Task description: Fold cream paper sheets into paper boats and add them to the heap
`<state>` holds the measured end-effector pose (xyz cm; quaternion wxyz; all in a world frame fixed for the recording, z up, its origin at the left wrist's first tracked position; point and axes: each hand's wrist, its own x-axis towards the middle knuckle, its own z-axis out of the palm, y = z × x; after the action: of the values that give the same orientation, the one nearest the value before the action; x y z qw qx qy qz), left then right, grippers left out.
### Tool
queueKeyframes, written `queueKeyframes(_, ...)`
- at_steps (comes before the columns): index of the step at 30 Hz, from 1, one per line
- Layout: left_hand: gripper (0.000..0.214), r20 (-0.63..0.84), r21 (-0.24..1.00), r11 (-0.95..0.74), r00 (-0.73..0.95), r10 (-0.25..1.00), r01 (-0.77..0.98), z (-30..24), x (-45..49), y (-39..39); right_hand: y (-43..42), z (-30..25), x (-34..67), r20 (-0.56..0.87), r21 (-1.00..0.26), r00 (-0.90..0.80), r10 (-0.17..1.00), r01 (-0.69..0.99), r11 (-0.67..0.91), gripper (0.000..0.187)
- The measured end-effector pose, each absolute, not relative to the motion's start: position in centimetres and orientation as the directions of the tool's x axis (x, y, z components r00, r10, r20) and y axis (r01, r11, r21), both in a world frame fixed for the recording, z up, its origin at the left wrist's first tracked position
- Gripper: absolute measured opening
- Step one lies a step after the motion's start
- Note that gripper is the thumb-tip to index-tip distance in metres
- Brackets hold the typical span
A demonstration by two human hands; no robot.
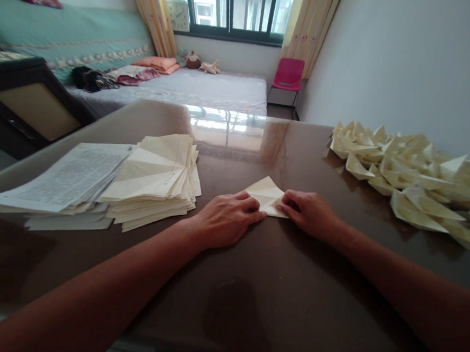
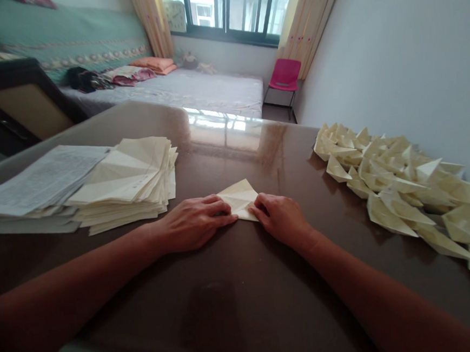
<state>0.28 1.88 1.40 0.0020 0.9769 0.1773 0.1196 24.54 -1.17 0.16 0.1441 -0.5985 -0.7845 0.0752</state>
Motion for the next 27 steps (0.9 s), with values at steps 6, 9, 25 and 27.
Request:
queueKeyframes(6, 0.032, 0.203, 0.042, -0.932, 0.91, 0.361, 0.36, 1.4, 0.3, 2.0, -1.1, 0.1, 24.4, 0.156, -0.292, -0.253, 0.955, 0.912, 0.289, 0.024)
queueKeyframes(9, 0.032, 0.195, 0.05, -0.932, 0.912, 0.361, 0.358, 1.4, 0.4, 2.0, -1.1, 0.1, 24.4, 0.15, -0.274, -0.25, 0.956, 0.919, 0.284, 0.023)
queueKeyframes(25, 0.029, 0.196, -0.02, -0.904, 0.888, 0.415, 0.427, 1.2, 1.8, 1.0, -1.1, -0.1, 24.3, 0.166, -0.184, -0.23, 0.959, 0.948, 0.259, 0.027)
queueKeyframes(27, 0.029, 0.192, -0.034, -0.895, 0.881, 0.431, 0.445, 1.2, 1.9, 0.9, -1.4, 0.5, 24.2, 0.184, -0.14, -0.238, 0.954, 0.954, 0.265, 0.027)
